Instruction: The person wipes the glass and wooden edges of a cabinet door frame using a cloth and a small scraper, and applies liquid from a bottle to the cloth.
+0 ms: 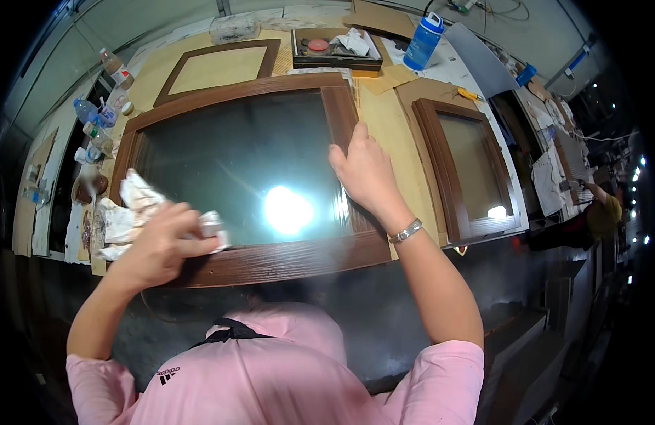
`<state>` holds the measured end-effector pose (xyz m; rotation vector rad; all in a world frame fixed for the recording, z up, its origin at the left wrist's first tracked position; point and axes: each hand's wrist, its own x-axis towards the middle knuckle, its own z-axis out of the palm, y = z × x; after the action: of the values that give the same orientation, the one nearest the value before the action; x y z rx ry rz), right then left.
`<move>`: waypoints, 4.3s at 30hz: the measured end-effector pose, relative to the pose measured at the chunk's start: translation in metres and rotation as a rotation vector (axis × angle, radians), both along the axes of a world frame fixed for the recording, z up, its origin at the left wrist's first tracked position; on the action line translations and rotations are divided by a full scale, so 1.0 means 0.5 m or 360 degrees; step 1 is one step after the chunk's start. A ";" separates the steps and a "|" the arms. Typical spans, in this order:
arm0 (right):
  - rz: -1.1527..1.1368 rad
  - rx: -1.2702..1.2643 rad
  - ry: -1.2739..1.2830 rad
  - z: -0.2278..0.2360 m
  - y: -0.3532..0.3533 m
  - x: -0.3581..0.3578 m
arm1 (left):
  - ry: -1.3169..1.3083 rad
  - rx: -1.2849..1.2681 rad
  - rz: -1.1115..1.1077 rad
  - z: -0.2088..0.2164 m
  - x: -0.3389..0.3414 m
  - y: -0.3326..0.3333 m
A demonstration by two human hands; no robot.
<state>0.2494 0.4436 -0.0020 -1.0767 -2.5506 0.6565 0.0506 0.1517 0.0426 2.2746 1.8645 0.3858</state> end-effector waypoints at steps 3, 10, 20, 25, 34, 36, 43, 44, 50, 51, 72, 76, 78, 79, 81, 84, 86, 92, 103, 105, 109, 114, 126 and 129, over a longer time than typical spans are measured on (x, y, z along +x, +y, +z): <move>0.0039 0.0022 -0.0005 -0.003 0.004 -0.011 | -0.0087 0.0158 -0.0227 -0.006 0.083 0.109; 0.0028 0.0014 0.0155 -0.009 0.010 0.016 | -0.0015 -0.0222 0.0247 0.034 -0.099 -0.116; -0.0041 0.0043 0.0049 -0.003 -0.005 0.001 | -0.0016 0.0009 0.0428 0.020 -0.068 -0.167; -0.0002 0.0051 0.0087 -0.009 0.008 0.008 | 0.0028 0.0077 0.0064 -0.002 0.014 -0.021; -0.0025 -0.0017 0.0142 -0.002 -0.007 0.001 | 0.0156 0.0119 0.0103 0.010 -0.012 -0.053; -0.0004 0.0002 0.0139 -0.003 -0.008 -0.001 | 0.0063 0.0134 0.0068 0.007 0.003 -0.031; 0.0026 -0.0052 0.0286 -0.013 0.009 0.015 | 0.0222 0.0153 0.0771 0.012 -0.118 -0.253; 0.0019 -0.0108 0.0234 0.005 -0.004 0.006 | 0.0229 0.0256 0.0934 0.014 -0.133 -0.286; -0.0001 -0.0042 0.0085 -0.008 0.013 0.007 | -0.0833 0.0729 0.1867 -0.025 -0.109 -0.414; -0.0010 -0.0050 0.0058 -0.006 0.011 0.006 | -0.0852 0.0741 0.1903 -0.042 -0.102 -0.425; 0.0023 0.0982 0.0101 0.011 -0.028 -0.037 | -0.2346 0.1036 0.1546 -0.173 -0.272 -0.357; 0.0418 -0.0082 0.0372 0.146 -0.298 -0.309 | -0.3021 0.1018 0.1309 -0.178 -0.391 -0.375; 0.0852 -0.0286 0.0159 0.182 -0.430 -0.457 | -0.3055 0.0989 0.1261 -0.192 -0.432 -0.398; 0.1068 -0.0385 0.0041 0.182 -0.477 -0.515 | -0.3046 0.0978 0.1225 -0.200 -0.447 -0.399; 0.1194 -0.0277 -0.0336 0.175 -0.563 -0.622 | -0.3076 0.0954 0.1162 -0.200 -0.465 -0.385; 0.1168 -0.0065 -0.0416 0.094 -0.607 -0.732 | -0.3108 0.0979 0.1099 -0.200 -0.487 -0.386; 0.1086 -0.0437 -0.0385 0.080 -0.611 -0.779 | -0.3140 0.1048 0.1171 -0.205 -0.507 -0.406; 0.0762 -0.1278 -0.0207 0.052 -0.576 -0.849 | -0.3469 0.1014 0.1270 -0.259 -0.559 -0.475; 0.0438 -0.0520 -0.0461 -0.063 -0.430 -1.000 | -0.3887 0.0753 0.0890 -0.315 -0.591 -0.449; 0.0174 -0.0381 -0.0393 -0.074 -0.408 -1.039 | -0.3922 0.0875 0.0968 -0.330 -0.594 -0.447; -0.0019 -0.0366 -0.0130 -0.111 -0.365 -1.097 | -0.3842 0.0943 0.1069 -0.329 -0.599 -0.430; -0.0002 -0.0597 0.0213 -0.202 -0.301 -1.146 | -0.4007 0.0759 0.1016 -0.344 -0.614 -0.390; 0.1486 0.0662 -0.0272 -0.136 -0.535 -1.155 | -0.3914 0.0847 0.1217 -0.434 -0.704 -0.352; 0.1569 0.0957 -0.0612 -0.124 -0.537 -1.127 | -0.3970 0.0837 0.1241 -0.436 -0.697 -0.333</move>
<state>-0.3143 0.1753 -0.0642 0.3354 -3.1955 -0.2010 -0.2981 -0.0150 -0.1756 -0.2496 0.6564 2.1943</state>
